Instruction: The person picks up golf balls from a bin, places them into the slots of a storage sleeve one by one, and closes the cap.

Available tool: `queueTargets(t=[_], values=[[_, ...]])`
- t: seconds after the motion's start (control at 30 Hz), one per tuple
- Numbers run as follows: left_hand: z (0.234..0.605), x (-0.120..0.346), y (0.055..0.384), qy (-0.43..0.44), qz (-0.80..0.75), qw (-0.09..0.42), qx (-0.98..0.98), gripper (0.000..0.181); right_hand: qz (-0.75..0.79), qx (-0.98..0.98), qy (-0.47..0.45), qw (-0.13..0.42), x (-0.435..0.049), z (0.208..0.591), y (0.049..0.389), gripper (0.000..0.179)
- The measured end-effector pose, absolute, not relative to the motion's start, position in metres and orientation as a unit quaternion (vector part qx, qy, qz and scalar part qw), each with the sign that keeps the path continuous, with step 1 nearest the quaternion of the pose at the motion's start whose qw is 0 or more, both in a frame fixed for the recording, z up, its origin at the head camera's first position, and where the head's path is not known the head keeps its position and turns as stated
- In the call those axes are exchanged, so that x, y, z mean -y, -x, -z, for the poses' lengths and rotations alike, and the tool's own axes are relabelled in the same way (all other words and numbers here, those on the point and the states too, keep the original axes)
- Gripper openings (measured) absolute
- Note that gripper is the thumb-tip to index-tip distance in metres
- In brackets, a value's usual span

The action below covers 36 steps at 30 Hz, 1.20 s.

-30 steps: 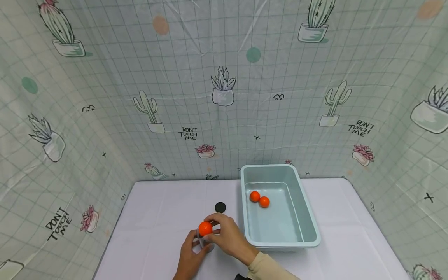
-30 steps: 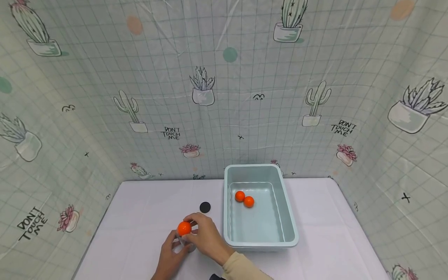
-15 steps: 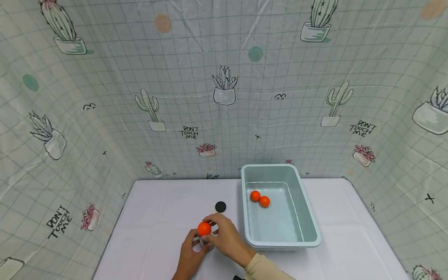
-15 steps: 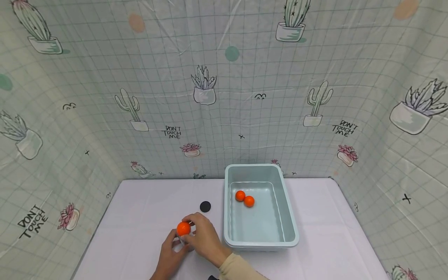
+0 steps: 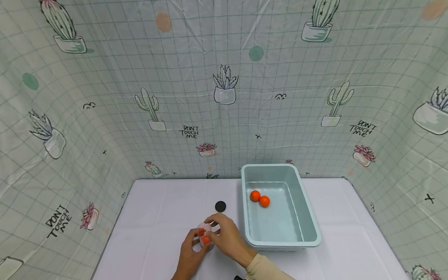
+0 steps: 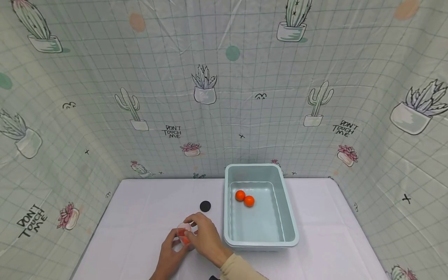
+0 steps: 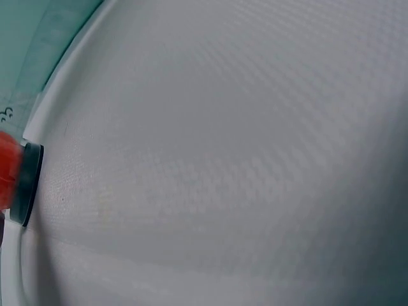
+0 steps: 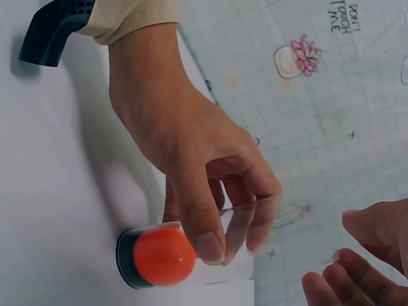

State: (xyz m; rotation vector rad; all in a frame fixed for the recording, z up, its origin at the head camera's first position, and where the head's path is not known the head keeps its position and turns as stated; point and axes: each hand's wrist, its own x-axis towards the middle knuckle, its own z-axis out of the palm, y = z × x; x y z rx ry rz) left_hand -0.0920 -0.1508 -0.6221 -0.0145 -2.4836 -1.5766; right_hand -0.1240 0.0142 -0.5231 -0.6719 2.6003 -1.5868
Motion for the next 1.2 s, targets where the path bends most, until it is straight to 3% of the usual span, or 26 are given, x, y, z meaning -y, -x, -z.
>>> queueTargets(t=[0.2,0.6,1.2], values=[[0.623,0.151,0.091,0.009,0.546,0.108,0.831,0.046,0.524,-0.823,0.218,0.002,-0.021,0.518,0.123,0.027],[0.621,0.150,0.092,-0.012,0.517,0.073,0.853,0.047,0.547,-0.815,0.192,0.000,-0.057,0.497,0.130,0.029],[0.621,0.149,0.089,-0.019,0.516,0.064,0.854,0.051,0.539,-0.833,0.116,-0.050,-0.149,0.478,0.157,0.031]])
